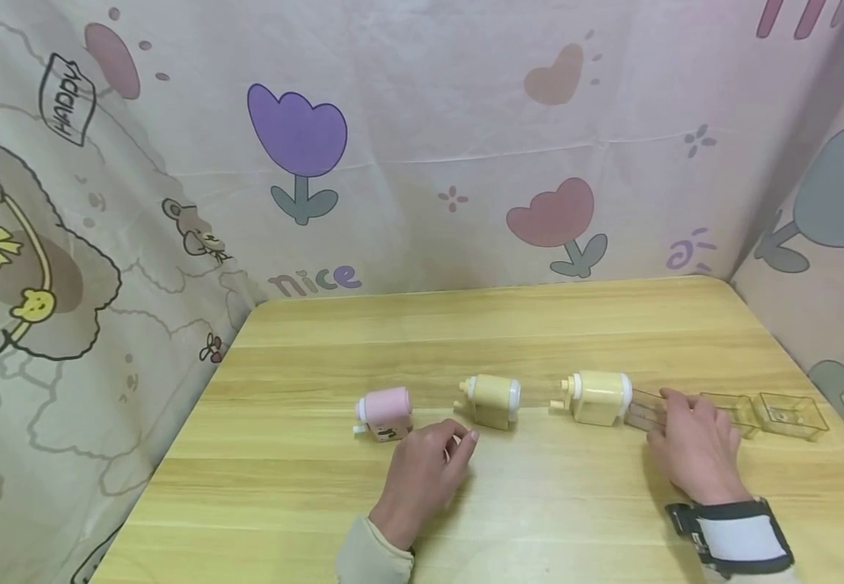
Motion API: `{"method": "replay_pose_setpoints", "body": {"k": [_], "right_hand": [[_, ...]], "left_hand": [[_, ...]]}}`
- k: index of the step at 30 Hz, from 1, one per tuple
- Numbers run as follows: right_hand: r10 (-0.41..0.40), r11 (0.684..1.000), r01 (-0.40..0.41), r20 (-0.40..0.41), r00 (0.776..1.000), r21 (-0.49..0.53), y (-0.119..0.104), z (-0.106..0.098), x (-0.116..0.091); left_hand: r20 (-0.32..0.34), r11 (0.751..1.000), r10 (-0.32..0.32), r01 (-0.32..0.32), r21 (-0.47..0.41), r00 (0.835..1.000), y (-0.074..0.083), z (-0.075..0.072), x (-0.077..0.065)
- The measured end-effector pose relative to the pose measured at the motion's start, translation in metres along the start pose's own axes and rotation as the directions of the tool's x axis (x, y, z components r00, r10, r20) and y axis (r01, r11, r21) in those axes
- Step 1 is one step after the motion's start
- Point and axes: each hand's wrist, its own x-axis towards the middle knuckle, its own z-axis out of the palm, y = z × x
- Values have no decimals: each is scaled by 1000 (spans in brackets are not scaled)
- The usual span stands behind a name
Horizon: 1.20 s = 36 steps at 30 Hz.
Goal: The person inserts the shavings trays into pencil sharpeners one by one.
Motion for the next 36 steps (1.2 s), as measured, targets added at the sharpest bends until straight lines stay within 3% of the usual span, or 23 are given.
{"method": "replay_pose_setpoints", "body": {"k": [36], "right_hand": [[-4,1000,4,40,999,-2,0,-2,-1]], "left_hand": [[6,1000,-26,26,4,1000,-3,-1,1]]}}
